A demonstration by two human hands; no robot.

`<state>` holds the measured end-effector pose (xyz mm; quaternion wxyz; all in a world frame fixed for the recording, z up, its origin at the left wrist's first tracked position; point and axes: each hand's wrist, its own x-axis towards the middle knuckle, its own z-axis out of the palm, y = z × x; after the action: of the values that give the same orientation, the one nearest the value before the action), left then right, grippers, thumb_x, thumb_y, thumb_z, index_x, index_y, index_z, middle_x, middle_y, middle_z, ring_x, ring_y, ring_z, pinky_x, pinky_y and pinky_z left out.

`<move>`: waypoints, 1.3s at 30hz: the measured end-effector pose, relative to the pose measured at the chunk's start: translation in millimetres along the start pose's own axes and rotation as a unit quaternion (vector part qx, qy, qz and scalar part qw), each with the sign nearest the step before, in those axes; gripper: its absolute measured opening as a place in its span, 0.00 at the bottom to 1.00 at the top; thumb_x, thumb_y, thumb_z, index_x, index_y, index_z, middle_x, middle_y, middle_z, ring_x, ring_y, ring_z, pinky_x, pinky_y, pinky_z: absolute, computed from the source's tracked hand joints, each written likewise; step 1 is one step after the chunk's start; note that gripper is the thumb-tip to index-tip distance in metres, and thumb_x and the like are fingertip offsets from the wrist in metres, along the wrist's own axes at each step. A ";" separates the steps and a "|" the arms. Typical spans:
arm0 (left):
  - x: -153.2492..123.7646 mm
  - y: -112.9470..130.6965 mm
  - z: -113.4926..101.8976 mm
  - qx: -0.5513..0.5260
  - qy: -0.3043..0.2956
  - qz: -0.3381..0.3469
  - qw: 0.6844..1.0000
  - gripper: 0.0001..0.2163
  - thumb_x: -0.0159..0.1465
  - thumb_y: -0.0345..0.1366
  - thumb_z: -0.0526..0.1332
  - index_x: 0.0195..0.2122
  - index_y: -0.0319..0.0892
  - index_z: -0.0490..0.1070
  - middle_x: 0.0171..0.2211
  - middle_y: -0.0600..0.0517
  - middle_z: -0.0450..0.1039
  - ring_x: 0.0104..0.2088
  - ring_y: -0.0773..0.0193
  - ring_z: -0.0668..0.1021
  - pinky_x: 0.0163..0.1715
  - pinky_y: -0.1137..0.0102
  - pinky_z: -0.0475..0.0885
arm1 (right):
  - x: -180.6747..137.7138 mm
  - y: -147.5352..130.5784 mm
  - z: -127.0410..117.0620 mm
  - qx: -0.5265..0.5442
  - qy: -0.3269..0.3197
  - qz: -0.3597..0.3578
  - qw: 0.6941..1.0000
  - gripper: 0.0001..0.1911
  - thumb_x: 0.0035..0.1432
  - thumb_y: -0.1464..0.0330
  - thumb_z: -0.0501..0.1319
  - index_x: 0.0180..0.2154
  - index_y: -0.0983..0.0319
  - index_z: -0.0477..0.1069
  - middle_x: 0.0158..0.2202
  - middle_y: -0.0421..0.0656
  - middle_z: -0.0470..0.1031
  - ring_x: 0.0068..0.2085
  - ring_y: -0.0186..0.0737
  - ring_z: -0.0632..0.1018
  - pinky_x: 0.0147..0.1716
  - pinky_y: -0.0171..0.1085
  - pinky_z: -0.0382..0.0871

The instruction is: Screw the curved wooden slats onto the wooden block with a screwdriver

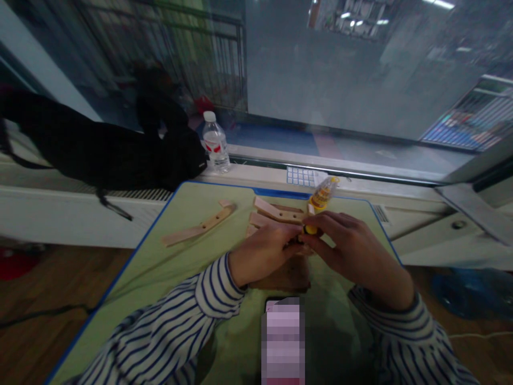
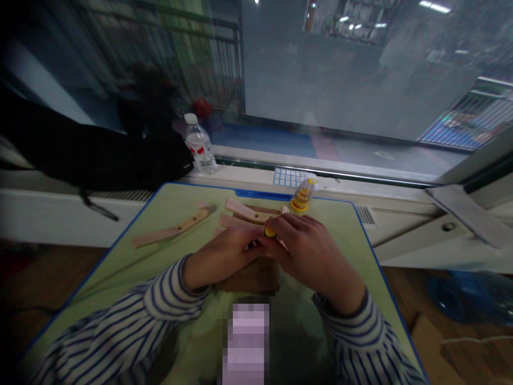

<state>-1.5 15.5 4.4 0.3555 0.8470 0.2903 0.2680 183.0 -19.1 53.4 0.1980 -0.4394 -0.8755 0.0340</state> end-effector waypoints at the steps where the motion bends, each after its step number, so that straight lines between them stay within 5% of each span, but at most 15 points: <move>1: -0.2 0.0 1.1 0.007 0.008 -0.012 1.000 0.10 0.65 0.38 0.58 0.45 0.42 0.72 0.44 0.50 0.76 0.43 0.61 0.76 0.43 0.67 0.69 | 0.2 -0.6 0.0 0.001 -0.002 -0.001 1.000 0.12 0.64 0.64 0.56 0.47 0.61 0.68 0.41 0.47 0.77 0.43 0.45 0.77 0.42 0.44 0.70; 6: -0.9 -0.5 3.9 0.059 0.047 -0.049 0.996 0.11 0.62 0.43 0.61 0.41 0.41 0.74 0.36 0.51 0.78 0.36 0.61 0.77 0.33 0.70 0.67 | 1.3 -1.6 0.7 -0.003 -0.004 -0.001 1.000 0.10 0.64 0.65 0.56 0.46 0.61 0.68 0.39 0.47 0.78 0.41 0.45 0.78 0.40 0.44 0.71; 15: -0.9 -1.8 9.4 0.101 0.057 -0.032 0.993 0.11 0.65 0.42 0.58 0.37 0.40 0.74 0.34 0.50 0.77 0.34 0.61 0.77 0.33 0.69 0.67 | -4.5 1.0 -5.2 0.018 0.021 -0.029 0.999 0.21 0.62 0.68 0.57 0.56 0.62 0.63 0.53 0.50 0.74 0.53 0.45 0.75 0.52 0.46 0.70; 20: -2.0 -1.3 10.7 0.111 0.065 -0.026 0.991 0.09 0.64 0.40 0.60 0.38 0.40 0.74 0.32 0.50 0.77 0.34 0.61 0.77 0.36 0.68 0.69 | -4.8 2.8 -5.5 0.037 0.031 -0.055 0.997 0.18 0.64 0.72 0.54 0.55 0.58 0.67 0.51 0.46 0.76 0.51 0.43 0.76 0.50 0.46 0.72; 30: -0.4 -0.9 7.0 0.064 0.012 -0.010 0.998 0.07 0.67 0.32 0.55 0.43 0.41 0.70 0.46 0.48 0.75 0.47 0.59 0.76 0.47 0.64 0.69 | -0.6 3.3 -3.5 -0.005 0.025 -0.015 1.000 0.10 0.65 0.65 0.55 0.42 0.61 0.72 0.42 0.48 0.78 0.43 0.44 0.78 0.43 0.45 0.73; 39: -8.2 1.6 -13.0 0.130 -0.029 0.025 0.991 0.12 0.65 0.31 0.56 0.50 0.43 0.68 0.51 0.48 0.72 0.52 0.60 0.73 0.54 0.63 0.65 | 0.8 -2.5 -1.3 -0.007 0.014 -0.010 1.000 0.10 0.65 0.65 0.55 0.43 0.62 0.71 0.42 0.49 0.77 0.43 0.44 0.77 0.42 0.43 0.71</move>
<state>-15.3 14.8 11.4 0.2443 0.9004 0.2912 0.2117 181.2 -20.1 55.3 0.2074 -0.4325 -0.8772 0.0202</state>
